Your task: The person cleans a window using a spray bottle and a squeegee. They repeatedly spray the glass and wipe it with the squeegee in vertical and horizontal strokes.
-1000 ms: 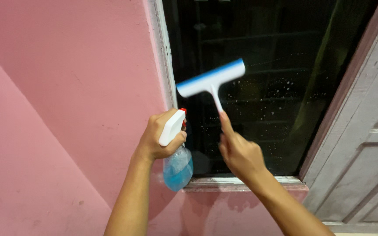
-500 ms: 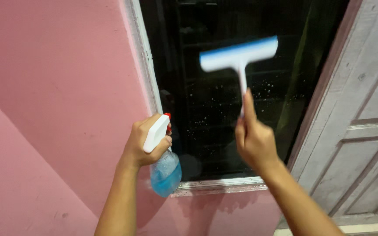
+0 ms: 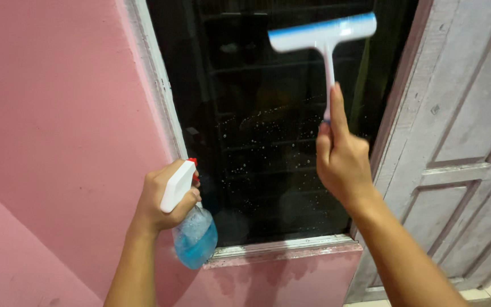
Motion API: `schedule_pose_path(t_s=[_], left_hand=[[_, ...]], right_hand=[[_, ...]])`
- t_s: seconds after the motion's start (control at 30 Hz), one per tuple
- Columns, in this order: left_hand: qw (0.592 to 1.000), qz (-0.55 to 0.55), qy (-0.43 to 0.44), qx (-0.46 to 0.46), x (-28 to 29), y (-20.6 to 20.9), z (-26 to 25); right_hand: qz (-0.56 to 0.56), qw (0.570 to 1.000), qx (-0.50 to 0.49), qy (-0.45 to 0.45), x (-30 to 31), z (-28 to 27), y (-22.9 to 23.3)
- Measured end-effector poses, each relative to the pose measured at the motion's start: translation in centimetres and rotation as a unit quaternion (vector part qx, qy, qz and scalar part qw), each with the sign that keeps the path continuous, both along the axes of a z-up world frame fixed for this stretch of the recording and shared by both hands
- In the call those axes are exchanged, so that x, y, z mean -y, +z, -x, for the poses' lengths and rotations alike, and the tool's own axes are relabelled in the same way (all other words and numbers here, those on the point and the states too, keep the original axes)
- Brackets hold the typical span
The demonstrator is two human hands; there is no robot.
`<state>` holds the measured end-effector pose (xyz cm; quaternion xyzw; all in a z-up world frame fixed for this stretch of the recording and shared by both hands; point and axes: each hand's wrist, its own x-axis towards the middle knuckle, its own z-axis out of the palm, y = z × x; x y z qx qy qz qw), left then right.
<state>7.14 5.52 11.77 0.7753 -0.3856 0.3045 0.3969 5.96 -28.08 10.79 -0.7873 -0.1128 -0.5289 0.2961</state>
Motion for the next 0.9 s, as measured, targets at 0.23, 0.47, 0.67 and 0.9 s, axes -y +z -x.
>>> schedule_pose_path(t_s=[0.23, 0.47, 0.67, 0.9], left_hand=[[1.000, -0.011, 0.008, 0.010, -0.2, -0.2, -0.2], [1.000, -0.016, 0.014, 0.006, -0.1, -0.2, -0.2], [1.000, -0.008, -0.005, 0.014, 0.0, -0.4, -0.4], [1.000, -0.011, 0.003, 0.010, 0.0, -0.2, -0.2]], right_hand=[[0.025, 0.999, 0.020, 0.005, 0.9, 1.6, -10.2], [0.011, 0.999, 0.046, -0.019, 3.6, 0.5, -0.6], [-0.047, 0.999, -0.018, -0.009, 3.5, 0.8, -4.8], [-0.031, 0.999, -0.037, -0.011, 1.8, 3.3, -10.3]])
